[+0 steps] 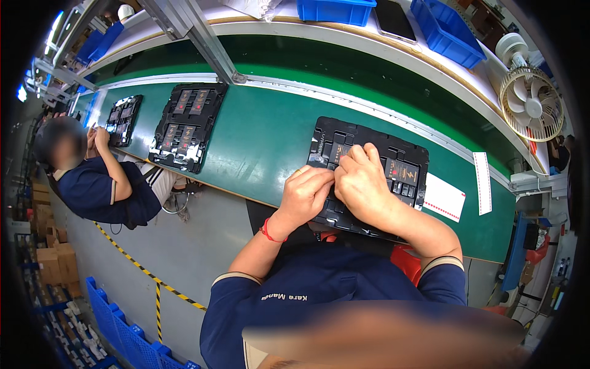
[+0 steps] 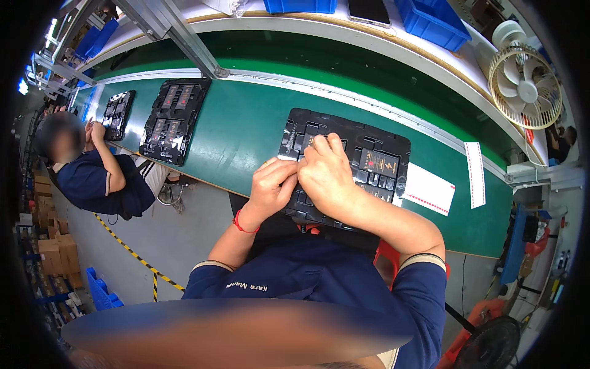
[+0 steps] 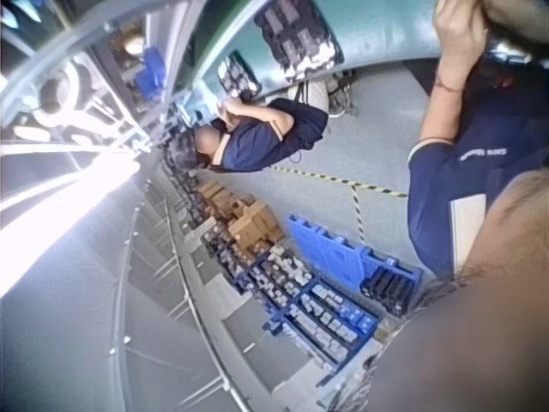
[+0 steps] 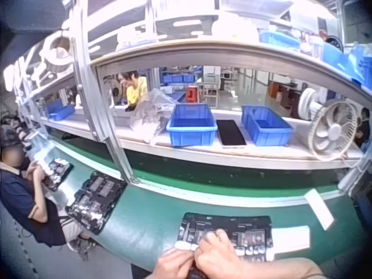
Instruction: Assembling small electronic components into trays on a production line.
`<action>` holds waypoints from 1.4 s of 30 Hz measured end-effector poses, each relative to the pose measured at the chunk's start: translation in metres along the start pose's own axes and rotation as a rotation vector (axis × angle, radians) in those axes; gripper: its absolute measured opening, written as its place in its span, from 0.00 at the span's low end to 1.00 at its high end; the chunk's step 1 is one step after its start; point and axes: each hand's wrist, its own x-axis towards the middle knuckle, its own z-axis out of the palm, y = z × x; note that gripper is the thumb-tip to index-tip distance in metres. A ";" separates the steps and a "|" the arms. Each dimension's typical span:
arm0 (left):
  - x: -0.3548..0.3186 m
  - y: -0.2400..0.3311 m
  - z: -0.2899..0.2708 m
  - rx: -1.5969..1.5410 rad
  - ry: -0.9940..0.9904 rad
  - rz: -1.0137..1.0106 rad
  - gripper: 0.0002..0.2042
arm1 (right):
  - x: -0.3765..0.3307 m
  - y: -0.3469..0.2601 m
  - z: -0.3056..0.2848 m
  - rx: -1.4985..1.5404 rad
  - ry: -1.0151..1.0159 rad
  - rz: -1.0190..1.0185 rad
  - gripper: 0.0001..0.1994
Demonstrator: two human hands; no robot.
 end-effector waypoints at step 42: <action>0.014 -0.007 -0.011 -1.209 -0.219 -0.979 0.18 | -0.186 0.115 0.086 1.076 1.066 1.014 0.16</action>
